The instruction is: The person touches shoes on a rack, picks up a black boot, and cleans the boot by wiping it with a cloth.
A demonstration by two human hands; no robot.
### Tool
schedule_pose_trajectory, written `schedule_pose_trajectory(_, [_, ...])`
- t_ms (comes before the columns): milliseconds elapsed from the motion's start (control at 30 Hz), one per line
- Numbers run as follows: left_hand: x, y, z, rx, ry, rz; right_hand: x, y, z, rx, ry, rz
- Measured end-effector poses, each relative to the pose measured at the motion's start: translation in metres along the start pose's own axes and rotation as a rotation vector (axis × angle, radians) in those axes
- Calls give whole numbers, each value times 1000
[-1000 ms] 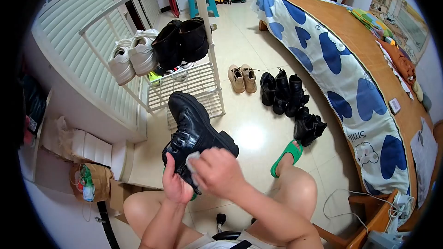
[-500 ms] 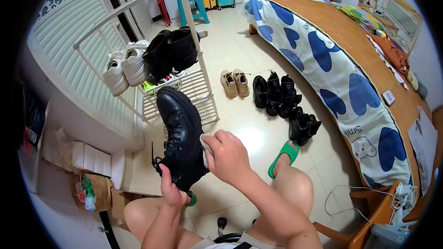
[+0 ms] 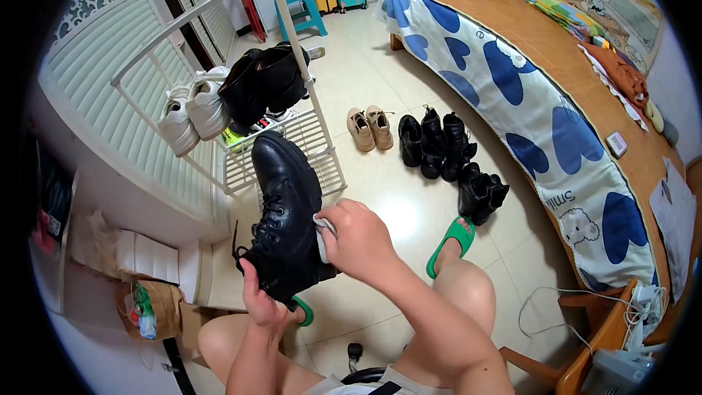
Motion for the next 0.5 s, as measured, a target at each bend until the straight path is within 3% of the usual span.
schedule_pose_trajectory(67, [11,0,14,-15,5,16,-1,-7,-8,-22,-38,-11])
schedule_pose_trajectory(133, [22,0,31,-11,268,-60,20,-6,-19,-21,-275,305])
schedule_pose_trajectory(200, [27,-3,33,-9,330,-58,33,-4,-31,-32,-411,398])
schedule_pose_trajectory(267, [30,-4,33,-5,398,-53,47,6,-36,-50,-699,647])
schedule_pose_trajectory(400, [33,-8,22,63,515,-31,64,24,-19,-251,-636,655])
schedule_pose_trajectory(500, [40,-10,18,70,600,-1,54,35,1,-386,-769,720])
Point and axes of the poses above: each hand's wrist, its own y-axis away from the middle knuckle, its own z-axis out of the palm, x = y × z, the point moved 10 cm from there along -y, towards the middle knuckle, and after that the axes turned 9 degrees about x, right-handed, at the moved point
